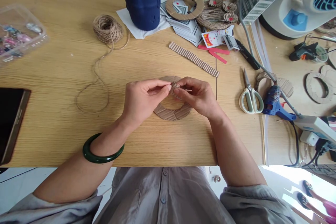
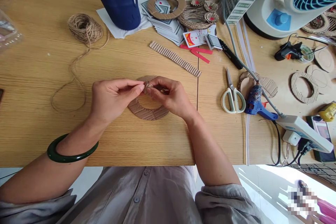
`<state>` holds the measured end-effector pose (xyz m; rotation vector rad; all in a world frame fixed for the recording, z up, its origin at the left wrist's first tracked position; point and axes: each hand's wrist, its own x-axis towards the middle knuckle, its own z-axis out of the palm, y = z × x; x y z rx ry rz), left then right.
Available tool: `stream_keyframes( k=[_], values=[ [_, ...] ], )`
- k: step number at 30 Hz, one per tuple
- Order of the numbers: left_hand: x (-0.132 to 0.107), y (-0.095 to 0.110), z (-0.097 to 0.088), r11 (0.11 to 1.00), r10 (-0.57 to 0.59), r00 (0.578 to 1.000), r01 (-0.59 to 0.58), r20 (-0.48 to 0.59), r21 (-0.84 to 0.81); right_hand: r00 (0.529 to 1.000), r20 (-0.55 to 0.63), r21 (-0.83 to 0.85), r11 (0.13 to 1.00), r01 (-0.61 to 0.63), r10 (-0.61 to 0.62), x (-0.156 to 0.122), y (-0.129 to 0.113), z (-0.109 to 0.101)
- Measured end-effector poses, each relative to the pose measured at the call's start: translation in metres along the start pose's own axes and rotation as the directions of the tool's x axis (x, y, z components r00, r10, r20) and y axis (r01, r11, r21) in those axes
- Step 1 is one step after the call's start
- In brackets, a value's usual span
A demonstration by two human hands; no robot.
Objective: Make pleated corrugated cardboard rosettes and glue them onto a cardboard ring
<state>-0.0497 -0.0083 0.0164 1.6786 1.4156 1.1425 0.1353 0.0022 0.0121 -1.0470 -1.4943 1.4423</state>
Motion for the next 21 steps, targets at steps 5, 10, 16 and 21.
stream_keyframes(
  k=[5, 10, 16, 21],
  values=[
    [-0.0034, -0.0026, 0.0026, 0.999, 0.032, 0.999, -0.032, -0.011, 0.027, 1.000, -0.011, 0.030, 0.999, -0.027, 0.027, 0.0004, 0.0022, 0.0021],
    [-0.0059, -0.0077, 0.0029, 0.994, 0.090, 0.996, -0.089, -0.011, 0.068, 0.999, -0.031, 0.007, 0.999, -0.041, 0.041, -0.0001, 0.0025, 0.0036],
    [-0.0073, -0.0082, 0.0039, 0.984, 0.131, 0.991, -0.126, -0.029, 0.128, 0.998, -0.053, -0.046, 0.999, -0.029, 0.027, 0.0001, 0.0046, 0.0038],
    [-0.0072, -0.0062, 0.0053, 0.994, 0.077, 0.996, -0.074, -0.036, 0.079, 0.998, -0.065, -0.042, 0.999, -0.022, 0.019, 0.0011, 0.0044, 0.0052]
  ],
)
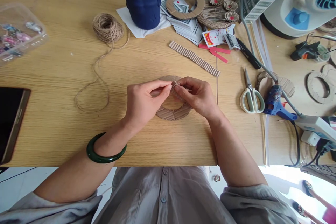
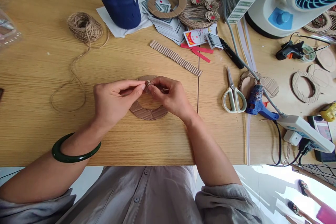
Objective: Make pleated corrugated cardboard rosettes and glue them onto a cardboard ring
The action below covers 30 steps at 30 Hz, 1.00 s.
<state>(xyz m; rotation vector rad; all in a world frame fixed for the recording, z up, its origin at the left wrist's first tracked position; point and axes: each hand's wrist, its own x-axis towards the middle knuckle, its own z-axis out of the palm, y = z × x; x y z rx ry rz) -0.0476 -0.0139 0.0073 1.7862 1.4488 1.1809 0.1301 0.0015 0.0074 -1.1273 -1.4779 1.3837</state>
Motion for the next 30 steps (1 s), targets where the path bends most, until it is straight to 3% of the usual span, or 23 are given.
stream_keyframes(
  k=[12, 21, 30],
  values=[
    [0.0000, -0.0021, 0.0004, 0.999, 0.031, 0.999, -0.031, 0.023, 0.014, 0.999, -0.031, 0.038, 0.999, -0.037, 0.039, 0.0007, -0.0013, 0.0023],
    [0.0003, -0.0044, 0.0033, 0.977, 0.203, 0.979, -0.201, -0.014, 0.070, 0.991, -0.034, 0.156, 0.980, -0.123, 0.130, 0.0016, -0.0010, 0.0046],
    [0.0009, -0.0081, 0.0040, 0.990, 0.141, 0.990, -0.142, 0.017, 0.020, 0.992, -0.013, 0.115, 0.986, -0.123, 0.125, 0.0013, 0.0011, 0.0015]
  ],
)
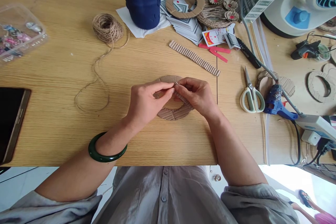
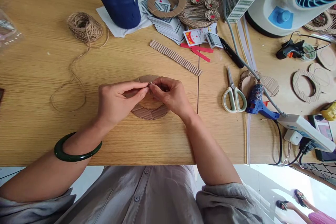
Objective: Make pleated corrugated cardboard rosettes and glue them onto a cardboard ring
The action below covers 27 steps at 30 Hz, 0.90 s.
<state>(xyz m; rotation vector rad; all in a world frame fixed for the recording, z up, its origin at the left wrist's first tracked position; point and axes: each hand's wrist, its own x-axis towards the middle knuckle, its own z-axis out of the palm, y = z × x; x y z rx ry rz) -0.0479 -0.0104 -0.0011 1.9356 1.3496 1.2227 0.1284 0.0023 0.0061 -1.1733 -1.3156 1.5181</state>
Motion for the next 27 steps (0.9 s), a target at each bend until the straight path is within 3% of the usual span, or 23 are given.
stream_keyframes(
  k=[9, 13, 21, 27],
  values=[
    [0.0022, 0.0033, -0.0033, 0.998, 0.044, 0.999, -0.045, 0.021, 0.053, 0.995, 0.040, -0.203, 0.974, 0.100, -0.094, -0.0011, -0.0035, -0.0062],
    [0.0035, 0.0032, -0.0030, 0.997, 0.061, 0.996, -0.063, 0.067, 0.037, 0.994, 0.046, -0.199, 0.975, 0.101, -0.094, -0.0008, -0.0017, -0.0078],
    [0.0019, 0.0008, -0.0051, 0.999, -0.022, 0.995, 0.018, 0.095, 0.044, 0.997, 0.044, -0.252, 0.965, 0.079, -0.070, -0.0033, -0.0067, -0.0086],
    [0.0034, 0.0033, -0.0077, 0.998, 0.018, 0.995, -0.024, 0.096, 0.066, 0.996, 0.006, -0.208, 0.975, 0.083, -0.084, -0.0006, -0.0047, -0.0079]
  ],
)
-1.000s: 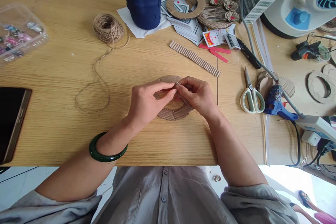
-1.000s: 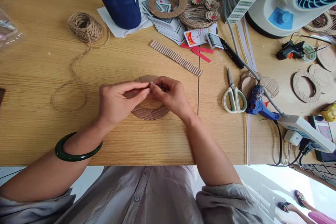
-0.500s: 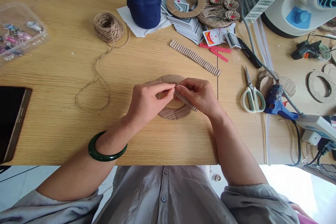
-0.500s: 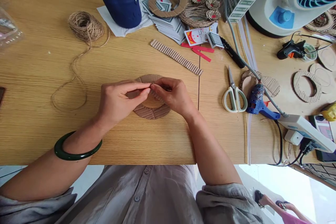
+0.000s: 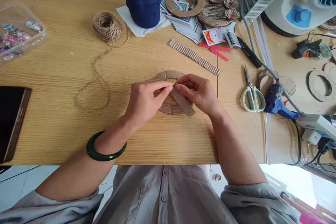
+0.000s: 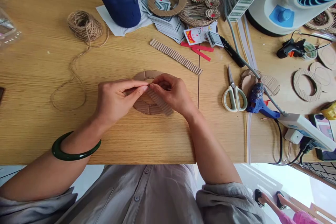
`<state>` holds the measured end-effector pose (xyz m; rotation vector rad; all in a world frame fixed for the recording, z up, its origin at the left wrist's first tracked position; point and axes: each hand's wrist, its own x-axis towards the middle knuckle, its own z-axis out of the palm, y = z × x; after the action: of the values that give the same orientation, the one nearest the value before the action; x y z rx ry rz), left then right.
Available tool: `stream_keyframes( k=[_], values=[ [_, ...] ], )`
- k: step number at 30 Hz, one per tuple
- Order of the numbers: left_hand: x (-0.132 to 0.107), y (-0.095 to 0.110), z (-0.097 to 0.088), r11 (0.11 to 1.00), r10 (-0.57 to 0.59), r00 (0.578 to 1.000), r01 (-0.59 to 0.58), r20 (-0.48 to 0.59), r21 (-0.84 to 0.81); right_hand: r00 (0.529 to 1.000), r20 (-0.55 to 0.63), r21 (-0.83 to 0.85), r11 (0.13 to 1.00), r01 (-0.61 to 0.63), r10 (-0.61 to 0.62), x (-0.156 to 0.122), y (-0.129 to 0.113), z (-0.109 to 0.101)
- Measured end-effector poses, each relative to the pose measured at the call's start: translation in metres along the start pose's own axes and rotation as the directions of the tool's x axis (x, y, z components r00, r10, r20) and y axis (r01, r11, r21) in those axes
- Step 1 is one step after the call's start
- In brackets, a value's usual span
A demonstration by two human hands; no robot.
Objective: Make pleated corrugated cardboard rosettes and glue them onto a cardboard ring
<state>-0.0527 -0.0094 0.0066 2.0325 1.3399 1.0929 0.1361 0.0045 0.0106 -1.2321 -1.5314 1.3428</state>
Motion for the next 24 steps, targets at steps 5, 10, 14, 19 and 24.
stream_keyframes(
  k=[5, 10, 14, 19, 24],
  values=[
    [0.002, 0.001, -0.002, 0.997, 0.055, 0.998, -0.057, 0.031, 0.050, 0.998, 0.035, -0.052, 0.997, 0.052, -0.051, -0.001, 0.001, -0.001],
    [0.004, 0.001, -0.004, 0.985, 0.144, 0.985, -0.152, 0.096, 0.085, 0.986, 0.106, -0.170, 0.975, 0.143, -0.126, -0.004, -0.002, -0.007],
    [0.005, 0.004, -0.007, 0.993, 0.108, 0.990, -0.112, 0.093, 0.039, 0.973, 0.154, -0.133, 0.972, 0.192, -0.171, -0.005, -0.005, -0.013],
    [0.007, 0.005, -0.011, 0.996, -0.024, 0.994, 0.033, 0.105, -0.083, 0.978, 0.143, -0.073, 0.983, 0.166, -0.155, -0.006, -0.009, -0.016],
    [0.007, 0.004, -0.009, 0.992, -0.021, 0.987, 0.040, 0.157, -0.120, 0.974, 0.156, -0.076, 0.981, 0.177, -0.163, -0.006, -0.009, -0.017]
  ],
)
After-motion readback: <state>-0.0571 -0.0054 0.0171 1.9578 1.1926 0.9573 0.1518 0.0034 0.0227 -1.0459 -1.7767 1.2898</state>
